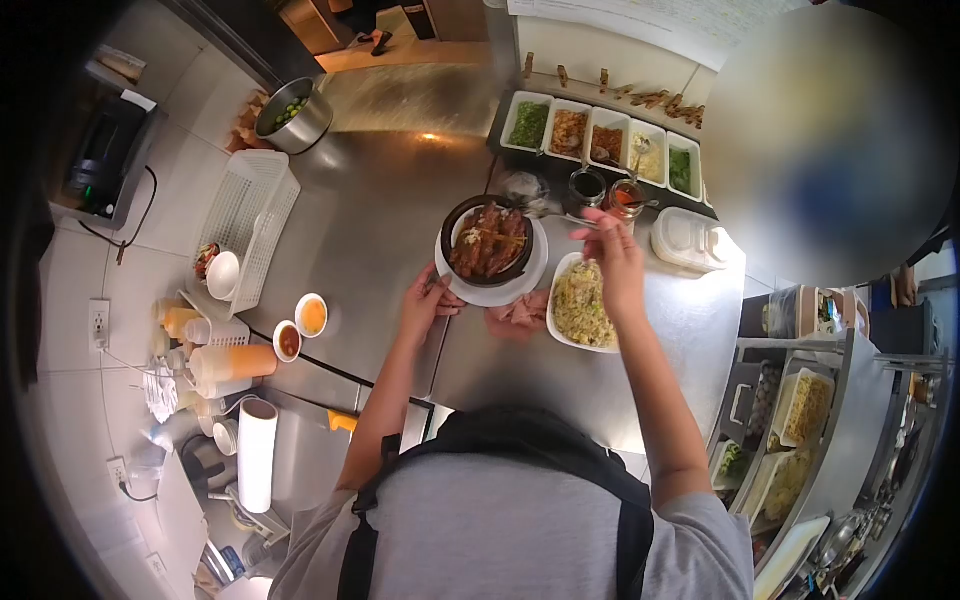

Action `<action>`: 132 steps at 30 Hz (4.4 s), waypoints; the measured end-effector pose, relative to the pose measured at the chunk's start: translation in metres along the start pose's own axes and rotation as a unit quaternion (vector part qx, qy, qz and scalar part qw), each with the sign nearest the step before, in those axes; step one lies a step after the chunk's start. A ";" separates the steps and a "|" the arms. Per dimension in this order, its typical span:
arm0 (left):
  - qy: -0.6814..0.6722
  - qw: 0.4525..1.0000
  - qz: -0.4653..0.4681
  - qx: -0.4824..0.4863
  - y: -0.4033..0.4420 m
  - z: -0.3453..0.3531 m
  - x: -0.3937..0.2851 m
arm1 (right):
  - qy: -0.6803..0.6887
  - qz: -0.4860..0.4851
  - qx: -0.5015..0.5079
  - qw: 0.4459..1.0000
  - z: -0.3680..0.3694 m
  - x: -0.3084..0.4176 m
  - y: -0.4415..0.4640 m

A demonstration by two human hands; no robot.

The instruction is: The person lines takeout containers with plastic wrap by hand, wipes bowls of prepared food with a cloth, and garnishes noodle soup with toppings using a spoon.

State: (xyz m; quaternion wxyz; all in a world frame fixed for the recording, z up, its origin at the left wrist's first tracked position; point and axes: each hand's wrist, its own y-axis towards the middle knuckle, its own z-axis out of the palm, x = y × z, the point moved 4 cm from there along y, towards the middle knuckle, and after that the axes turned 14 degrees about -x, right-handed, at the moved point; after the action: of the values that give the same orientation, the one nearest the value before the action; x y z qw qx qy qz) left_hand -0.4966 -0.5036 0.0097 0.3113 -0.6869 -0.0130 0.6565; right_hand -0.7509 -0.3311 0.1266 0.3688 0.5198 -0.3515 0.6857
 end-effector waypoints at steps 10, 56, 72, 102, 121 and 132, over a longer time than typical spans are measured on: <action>0.023 0.999 0.026 0.004 0.004 0.000 0.004 | -0.303 -0.389 0.110 0.863 0.060 0.013 -0.046; 0.044 0.999 -0.001 -0.002 0.010 -0.002 0.014 | -0.024 -0.005 -0.190 0.982 -0.096 -0.021 0.091; 0.203 0.979 0.028 0.017 -0.068 0.057 0.028 | 0.076 -0.015 -0.211 0.974 -0.113 -0.011 0.078; -0.003 0.997 0.007 -0.080 -0.081 0.028 0.039 | -0.296 -0.418 0.175 0.841 0.082 0.014 -0.046; 0.101 0.975 0.074 -0.182 0.018 -0.007 -0.007 | -0.339 -0.295 -0.116 0.886 -0.084 -0.007 0.090; -0.134 0.963 0.002 -0.235 0.084 -0.102 -0.013 | -0.300 -0.214 -0.077 0.926 -0.078 -0.026 0.118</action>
State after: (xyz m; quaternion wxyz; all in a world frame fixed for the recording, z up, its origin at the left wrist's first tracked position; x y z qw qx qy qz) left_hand -0.4381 -0.6186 -0.0220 0.1354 -0.6462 -0.2068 0.7220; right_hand -0.8841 -0.3237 0.0728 0.4230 0.7339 -0.3784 0.3732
